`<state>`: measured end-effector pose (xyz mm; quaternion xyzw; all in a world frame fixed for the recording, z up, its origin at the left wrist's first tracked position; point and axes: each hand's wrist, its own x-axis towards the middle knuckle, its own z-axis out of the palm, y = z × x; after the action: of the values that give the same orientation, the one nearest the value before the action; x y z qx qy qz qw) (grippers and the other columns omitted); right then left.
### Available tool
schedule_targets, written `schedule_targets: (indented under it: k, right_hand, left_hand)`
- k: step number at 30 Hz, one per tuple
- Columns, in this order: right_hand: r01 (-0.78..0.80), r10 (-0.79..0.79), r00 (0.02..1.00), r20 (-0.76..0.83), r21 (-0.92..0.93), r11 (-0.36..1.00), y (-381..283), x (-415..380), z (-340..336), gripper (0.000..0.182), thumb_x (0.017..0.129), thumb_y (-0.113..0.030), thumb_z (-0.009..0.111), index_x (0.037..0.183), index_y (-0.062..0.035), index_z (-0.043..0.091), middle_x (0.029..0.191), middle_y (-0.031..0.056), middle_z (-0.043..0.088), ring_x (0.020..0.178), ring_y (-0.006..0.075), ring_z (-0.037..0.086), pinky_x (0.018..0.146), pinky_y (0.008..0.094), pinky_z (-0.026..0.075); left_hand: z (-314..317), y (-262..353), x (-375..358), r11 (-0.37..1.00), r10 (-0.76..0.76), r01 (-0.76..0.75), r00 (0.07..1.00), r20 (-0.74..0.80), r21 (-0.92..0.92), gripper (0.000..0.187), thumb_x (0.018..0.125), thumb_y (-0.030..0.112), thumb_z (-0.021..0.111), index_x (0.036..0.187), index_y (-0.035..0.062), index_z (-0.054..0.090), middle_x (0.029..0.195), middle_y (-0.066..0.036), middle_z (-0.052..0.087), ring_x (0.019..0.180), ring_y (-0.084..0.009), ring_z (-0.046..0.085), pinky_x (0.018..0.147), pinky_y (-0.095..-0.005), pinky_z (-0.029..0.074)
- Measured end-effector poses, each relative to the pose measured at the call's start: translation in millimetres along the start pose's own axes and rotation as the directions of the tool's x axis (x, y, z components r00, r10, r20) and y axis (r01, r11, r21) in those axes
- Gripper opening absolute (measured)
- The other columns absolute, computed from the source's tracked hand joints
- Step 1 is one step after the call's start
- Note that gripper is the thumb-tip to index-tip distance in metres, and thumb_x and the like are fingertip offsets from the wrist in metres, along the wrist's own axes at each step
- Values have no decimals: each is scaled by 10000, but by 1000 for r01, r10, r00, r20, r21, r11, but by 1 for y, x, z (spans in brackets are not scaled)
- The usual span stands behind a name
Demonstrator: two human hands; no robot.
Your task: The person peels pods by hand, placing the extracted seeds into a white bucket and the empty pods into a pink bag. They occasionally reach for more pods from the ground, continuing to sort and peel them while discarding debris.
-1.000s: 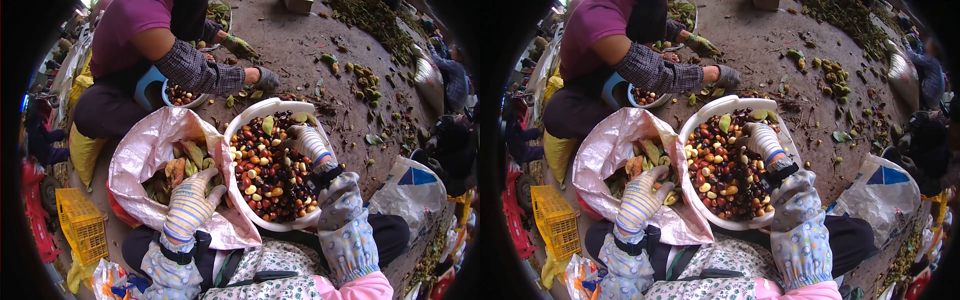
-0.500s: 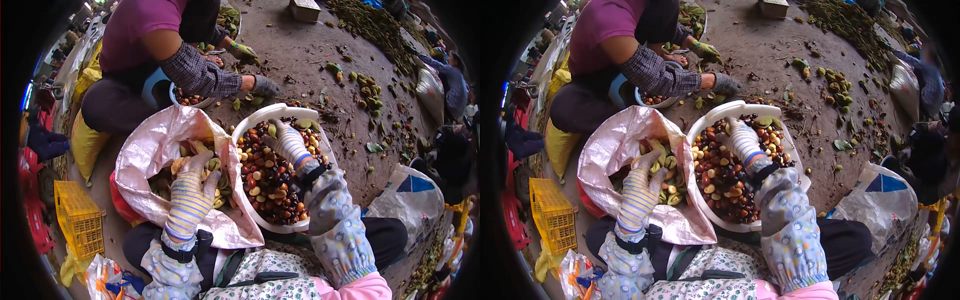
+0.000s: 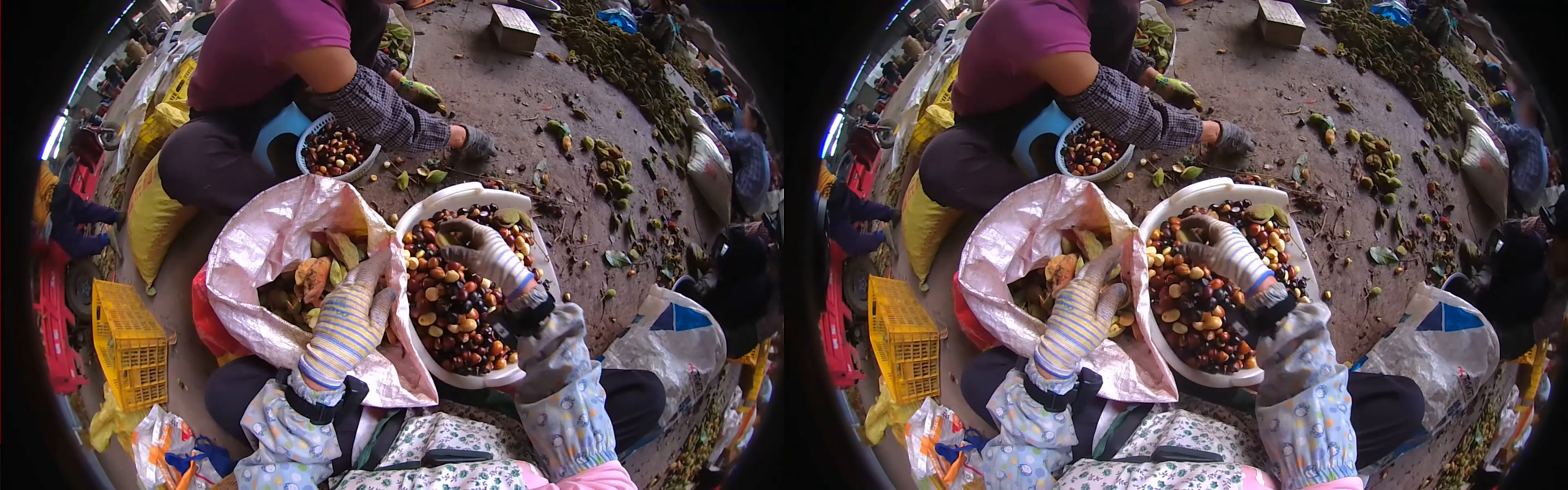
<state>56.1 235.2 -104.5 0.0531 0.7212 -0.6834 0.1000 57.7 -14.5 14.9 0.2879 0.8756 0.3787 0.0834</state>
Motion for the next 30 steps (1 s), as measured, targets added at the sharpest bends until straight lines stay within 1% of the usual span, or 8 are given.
schedule_targets:
  k: [2,6,8,11,15,20,26,30]
  right_hand:
    - [-68,3,971,240,266,961,-48,-29,7,422,790,-29,682,1191,-12,554,1071,47,640,991,112,566,864,267,472]
    - [-178,53,872,486,214,960,-103,-64,17,415,781,-47,702,1175,-9,575,1036,40,649,933,106,591,830,245,488]
    - [-149,24,882,470,229,962,-98,-68,17,379,801,-72,689,1158,-9,580,1001,30,654,859,92,603,745,226,506]
    - [-119,46,967,252,281,952,-100,-72,18,350,845,-169,657,1142,-9,566,904,14,653,706,49,585,570,178,468]
    - [-39,37,999,18,704,709,-79,-67,46,397,905,-308,575,1171,-18,528,903,6,608,713,51,562,619,186,464]
    - [73,-42,994,-100,326,943,-90,-71,75,354,900,-228,586,1132,31,522,958,61,613,816,99,559,698,236,472]
    - [185,-117,967,-224,312,932,-76,-74,85,320,926,-206,542,1156,13,506,941,37,593,798,79,531,702,219,455]
    - [189,-98,967,-234,407,894,-75,-75,82,354,915,-185,567,1199,15,503,984,33,583,865,81,528,754,216,448]
  left_hand:
    - [-1,7,1,997,54,-51,997,49,-64,540,869,115,526,1365,32,329,1300,-230,448,1177,-385,462,964,-405,401]
    - [10,12,-1,980,141,-114,976,169,-161,547,870,37,510,1384,24,321,1303,-193,478,1195,-308,482,1003,-339,355]
    - [9,19,-1,941,46,74,939,341,-329,536,867,29,515,1374,14,340,1288,-195,489,1185,-297,491,1004,-334,355]
    - [20,14,-4,815,-46,212,951,304,-539,542,852,72,611,1342,4,391,1209,-148,548,1103,-193,521,942,-291,411]
    - [30,12,-1,797,-130,215,974,188,-565,591,783,93,715,1294,-7,437,1073,-80,604,956,-127,566,841,-257,471]
    - [46,-6,-8,784,-56,176,975,214,-595,528,834,26,628,1308,-2,398,1125,-84,564,1005,-141,555,877,-268,455]
    - [46,9,-17,905,-65,127,985,162,-405,483,915,48,478,1368,-1,318,1187,-105,529,1098,-174,505,926,-291,415]
    - [49,9,-15,810,-53,129,988,147,-572,463,933,79,457,1367,-6,320,1168,-79,527,974,-102,522,855,-241,441]
